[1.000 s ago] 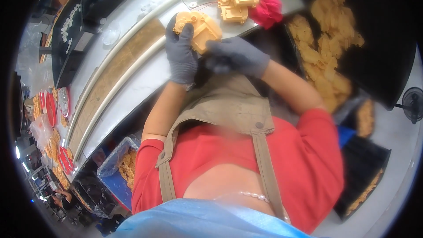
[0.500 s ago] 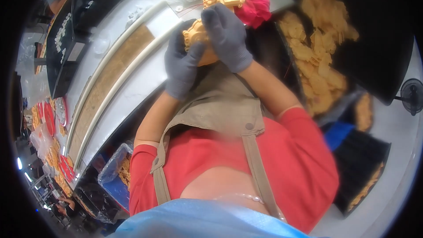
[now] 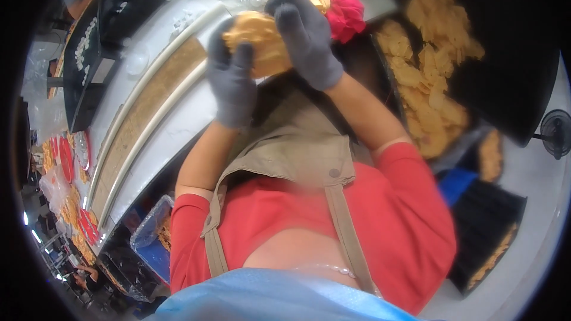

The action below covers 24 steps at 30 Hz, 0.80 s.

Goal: The person places waffle-like snacks into plastic trays and applies decorative stickers to them by hand.

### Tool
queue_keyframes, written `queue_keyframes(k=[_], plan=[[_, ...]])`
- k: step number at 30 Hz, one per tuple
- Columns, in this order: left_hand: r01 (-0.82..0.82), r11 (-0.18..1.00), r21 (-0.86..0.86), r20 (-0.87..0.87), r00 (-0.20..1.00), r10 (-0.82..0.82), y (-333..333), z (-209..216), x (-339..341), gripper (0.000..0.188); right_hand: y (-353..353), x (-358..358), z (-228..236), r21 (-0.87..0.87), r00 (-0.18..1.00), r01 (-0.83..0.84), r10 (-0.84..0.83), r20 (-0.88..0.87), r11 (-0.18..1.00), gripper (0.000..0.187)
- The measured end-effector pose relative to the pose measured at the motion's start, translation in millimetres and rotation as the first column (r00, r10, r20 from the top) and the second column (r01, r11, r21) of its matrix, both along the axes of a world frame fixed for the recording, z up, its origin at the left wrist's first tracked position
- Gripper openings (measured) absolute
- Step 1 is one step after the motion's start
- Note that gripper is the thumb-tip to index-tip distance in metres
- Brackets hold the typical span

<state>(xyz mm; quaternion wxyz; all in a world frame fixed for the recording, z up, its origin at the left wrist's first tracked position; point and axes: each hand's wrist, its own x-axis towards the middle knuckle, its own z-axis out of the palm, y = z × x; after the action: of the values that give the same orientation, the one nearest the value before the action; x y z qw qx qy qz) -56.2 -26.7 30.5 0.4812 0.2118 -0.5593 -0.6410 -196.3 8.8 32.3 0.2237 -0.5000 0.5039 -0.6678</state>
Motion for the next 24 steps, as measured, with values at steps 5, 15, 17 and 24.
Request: queue_keyframes(k=[5, 15, 17, 24], plan=[[-0.01, 0.997, 0.072, -0.22, 0.975, 0.026, -17.0, 5.4, 7.4, 0.055, 23.5, 7.4, 15.0, 0.212, 0.933, -0.285, 0.219, 0.286, 0.935, 0.045], [0.168, 0.98, -0.111, 0.02, 0.986, -0.167, 1.7, 9.9, 17.6, 0.038, 31.8, -2.9, 16.5, -0.114, 0.959, -0.076, 0.042, -0.279, 0.99, 0.029], [0.145, 0.985, -0.09, 0.038, 0.989, -0.143, 8.7, 10.7, 16.1, 0.036, 31.8, -1.4, 15.2, -0.153, 0.998, -0.068, 0.068, -0.008, 0.986, 0.026], [0.098, 0.989, -0.112, 0.134, 0.988, -0.083, 22.4, 20.4, 8.7, 0.031, 30.5, -1.1, 20.4, -0.218, 0.997, -0.03, 0.013, -0.077, 0.975, 0.035]])
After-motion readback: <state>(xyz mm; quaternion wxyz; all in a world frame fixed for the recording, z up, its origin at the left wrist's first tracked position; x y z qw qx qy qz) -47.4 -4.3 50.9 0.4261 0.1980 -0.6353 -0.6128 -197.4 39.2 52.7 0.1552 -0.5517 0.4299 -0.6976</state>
